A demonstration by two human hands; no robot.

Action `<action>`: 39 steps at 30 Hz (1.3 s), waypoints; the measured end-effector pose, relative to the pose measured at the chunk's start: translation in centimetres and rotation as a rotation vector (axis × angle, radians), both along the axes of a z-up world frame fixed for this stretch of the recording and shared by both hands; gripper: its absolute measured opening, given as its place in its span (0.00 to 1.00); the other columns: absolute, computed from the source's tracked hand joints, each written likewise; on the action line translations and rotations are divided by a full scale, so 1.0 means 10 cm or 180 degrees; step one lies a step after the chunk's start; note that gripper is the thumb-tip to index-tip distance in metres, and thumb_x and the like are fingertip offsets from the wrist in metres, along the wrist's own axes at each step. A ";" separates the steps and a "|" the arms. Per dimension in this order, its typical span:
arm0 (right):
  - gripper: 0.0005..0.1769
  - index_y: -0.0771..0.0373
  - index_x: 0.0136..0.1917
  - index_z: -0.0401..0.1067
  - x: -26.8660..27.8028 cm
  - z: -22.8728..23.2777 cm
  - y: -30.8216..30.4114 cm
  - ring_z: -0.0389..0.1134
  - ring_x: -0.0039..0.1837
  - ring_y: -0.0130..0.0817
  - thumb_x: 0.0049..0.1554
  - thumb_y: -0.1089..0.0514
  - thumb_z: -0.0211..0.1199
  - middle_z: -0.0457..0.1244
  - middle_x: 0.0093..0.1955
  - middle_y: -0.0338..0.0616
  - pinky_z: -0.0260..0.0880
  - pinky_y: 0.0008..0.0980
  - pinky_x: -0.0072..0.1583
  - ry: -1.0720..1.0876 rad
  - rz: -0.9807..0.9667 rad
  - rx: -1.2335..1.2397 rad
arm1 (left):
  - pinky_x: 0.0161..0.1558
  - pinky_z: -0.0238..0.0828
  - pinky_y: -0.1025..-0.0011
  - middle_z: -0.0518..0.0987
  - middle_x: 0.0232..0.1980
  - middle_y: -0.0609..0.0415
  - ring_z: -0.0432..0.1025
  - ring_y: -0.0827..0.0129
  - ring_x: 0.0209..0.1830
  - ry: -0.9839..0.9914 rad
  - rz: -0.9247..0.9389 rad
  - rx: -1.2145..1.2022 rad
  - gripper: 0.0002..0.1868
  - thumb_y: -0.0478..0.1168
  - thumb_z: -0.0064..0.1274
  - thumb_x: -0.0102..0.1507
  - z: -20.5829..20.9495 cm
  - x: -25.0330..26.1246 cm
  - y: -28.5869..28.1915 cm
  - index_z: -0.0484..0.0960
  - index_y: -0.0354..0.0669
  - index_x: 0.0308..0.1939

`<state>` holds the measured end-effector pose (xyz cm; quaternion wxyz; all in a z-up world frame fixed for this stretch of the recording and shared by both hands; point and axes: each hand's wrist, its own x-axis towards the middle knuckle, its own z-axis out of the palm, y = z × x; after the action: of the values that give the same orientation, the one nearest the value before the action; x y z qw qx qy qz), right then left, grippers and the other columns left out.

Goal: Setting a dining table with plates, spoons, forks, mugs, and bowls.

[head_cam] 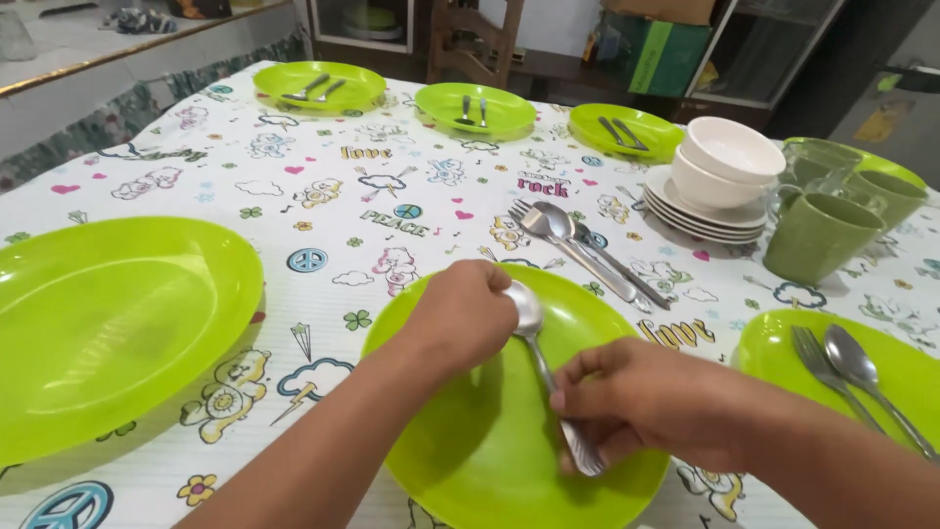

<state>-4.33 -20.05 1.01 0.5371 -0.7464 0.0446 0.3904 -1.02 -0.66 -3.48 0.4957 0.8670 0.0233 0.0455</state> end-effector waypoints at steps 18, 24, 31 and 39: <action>0.36 0.51 0.79 0.59 0.38 -0.48 0.05 0.47 0.82 0.44 0.60 0.45 0.59 0.48 0.82 0.48 0.48 0.39 0.77 -0.3307 0.2042 -0.1855 | 0.78 0.31 0.54 0.45 0.84 0.54 0.37 0.60 0.84 0.0232 -0.0886 0.2250 0.33 0.53 0.33 0.70 -0.44 -0.22 0.13 0.51 0.48 0.78; 0.38 0.50 0.80 0.59 0.27 -0.55 0.04 0.50 0.80 0.44 0.59 0.44 0.58 0.50 0.83 0.44 0.49 0.38 0.75 -0.3324 0.1875 -0.1899 | 0.78 0.27 0.54 0.41 0.85 0.56 0.33 0.61 0.84 0.0281 -0.0920 0.2250 0.34 0.55 0.27 0.71 -0.40 -0.25 0.11 0.46 0.49 0.80; 0.28 0.62 0.69 0.69 0.11 -0.83 0.11 0.58 0.73 0.48 0.58 0.47 0.60 0.60 0.74 0.51 0.56 0.41 0.72 -0.4083 0.1092 -0.1693 | 0.78 0.26 0.54 0.38 0.85 0.57 0.31 0.61 0.84 0.0370 -0.0935 0.2341 0.34 0.54 0.25 0.71 -0.39 -0.26 0.09 0.43 0.50 0.80; 0.21 0.59 0.61 0.77 0.69 -0.50 -0.11 0.67 0.67 0.49 0.56 0.52 0.61 0.68 0.63 0.53 0.61 0.43 0.70 -0.4409 0.0360 -0.1665 | 0.78 0.26 0.55 0.38 0.85 0.57 0.31 0.62 0.84 0.0363 -0.0958 0.2389 0.34 0.54 0.24 0.71 -0.37 -0.26 0.09 0.42 0.49 0.80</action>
<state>2.52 -21.17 -4.01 0.2260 -0.9264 -0.2513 -0.1661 -3.63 0.22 -7.14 0.1439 0.9825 -0.0947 -0.0704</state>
